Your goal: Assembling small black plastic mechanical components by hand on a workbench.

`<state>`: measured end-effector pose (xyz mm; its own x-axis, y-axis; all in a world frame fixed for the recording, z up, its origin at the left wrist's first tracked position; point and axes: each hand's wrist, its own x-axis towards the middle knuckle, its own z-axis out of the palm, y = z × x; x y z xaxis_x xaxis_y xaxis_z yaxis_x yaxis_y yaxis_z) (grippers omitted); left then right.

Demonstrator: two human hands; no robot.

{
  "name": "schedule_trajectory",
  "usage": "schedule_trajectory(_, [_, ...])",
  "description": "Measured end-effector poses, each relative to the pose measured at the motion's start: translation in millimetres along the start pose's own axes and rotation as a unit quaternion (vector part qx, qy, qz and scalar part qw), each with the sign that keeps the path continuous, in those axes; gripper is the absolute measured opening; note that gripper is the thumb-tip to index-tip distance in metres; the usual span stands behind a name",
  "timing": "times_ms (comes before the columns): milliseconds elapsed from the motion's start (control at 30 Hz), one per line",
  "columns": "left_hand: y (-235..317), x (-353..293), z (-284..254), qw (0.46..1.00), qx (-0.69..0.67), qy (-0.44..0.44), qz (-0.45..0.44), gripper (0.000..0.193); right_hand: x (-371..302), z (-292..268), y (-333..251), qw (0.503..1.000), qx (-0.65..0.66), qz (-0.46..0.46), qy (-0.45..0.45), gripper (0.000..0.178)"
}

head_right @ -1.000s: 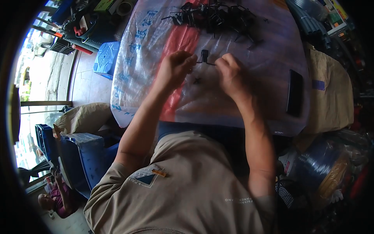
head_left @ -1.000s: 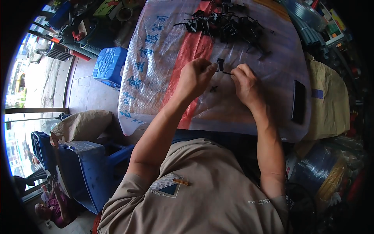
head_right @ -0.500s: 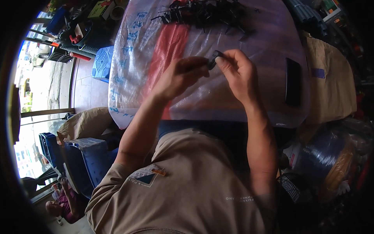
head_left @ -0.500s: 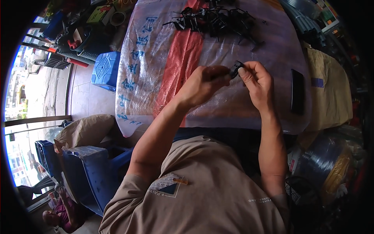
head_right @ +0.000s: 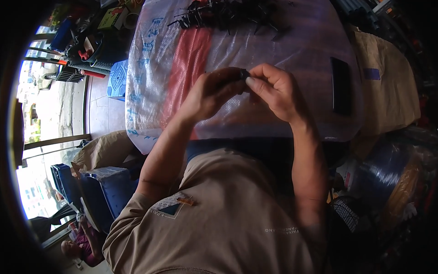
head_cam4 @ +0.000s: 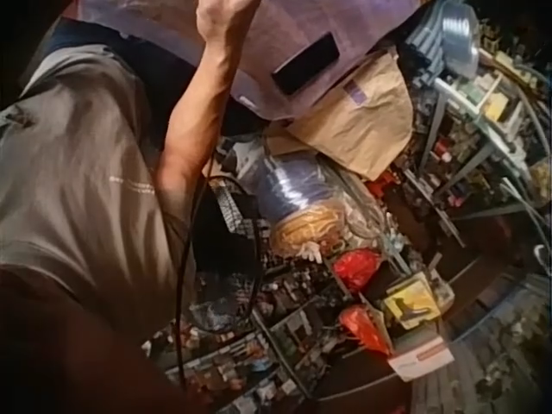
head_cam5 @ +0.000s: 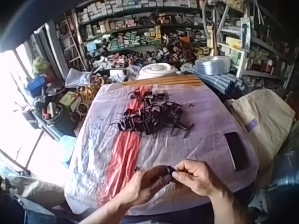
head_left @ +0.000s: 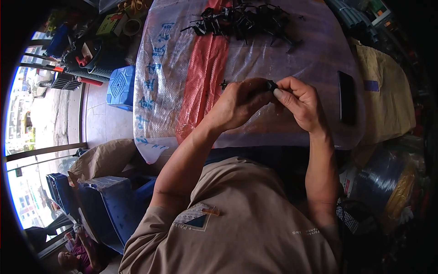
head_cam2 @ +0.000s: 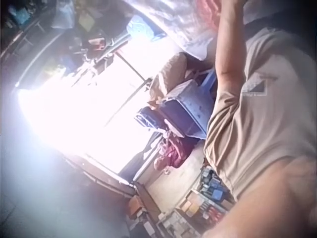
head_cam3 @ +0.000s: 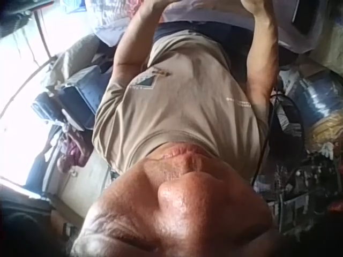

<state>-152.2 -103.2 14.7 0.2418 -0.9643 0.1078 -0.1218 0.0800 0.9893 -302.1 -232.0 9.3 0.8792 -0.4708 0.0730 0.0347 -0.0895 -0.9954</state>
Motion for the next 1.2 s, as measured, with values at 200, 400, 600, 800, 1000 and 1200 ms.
schedule_trajectory(200, [-4.3, -1.0, 7.4, 1.0, 0.009, 0.029, 0.002, 0.024, -3.8, -1.3, -7.0, 0.999, -0.044, -0.004, -0.018, 0.008])
schedule_trajectory(400, [-6.1, -1.4, 12.6, 0.993, 0.086, 0.077, 0.025, 0.027, -3.0, 0.5, -3.9, 0.994, -0.106, -0.04, -0.009, 0.006])
schedule_trajectory(600, [-13.0, 4.3, 11.6, 0.989, 0.0, 0.141, 0.044, 0.034, 3.7, 15.2, -2.7, 0.984, -0.138, -0.074, 0.089, 0.011])
schedule_trajectory(800, [-4.7, 5.7, -1.5, 0.957, -0.234, 0.12, -0.121, 0.025, -11.0, 23.4, 7.5, 0.951, -0.215, -0.213, 0.071, 0.02])
schedule_trajectory(1000, [-0.5, 0.9, 1.3, 0.957, -0.225, 0.047, -0.179, 0.028, -2.0, 27.8, 11.8, 0.944, -0.19, -0.213, 0.168, 0.013])
schedule_trajectory(1200, [1.5, -2.5, 14.3, 0.987, -0.111, 0.102, -0.062, 0.034, -3.1, 19.5, 23.1, 0.986, 0.011, -0.087, 0.141, 0.01])
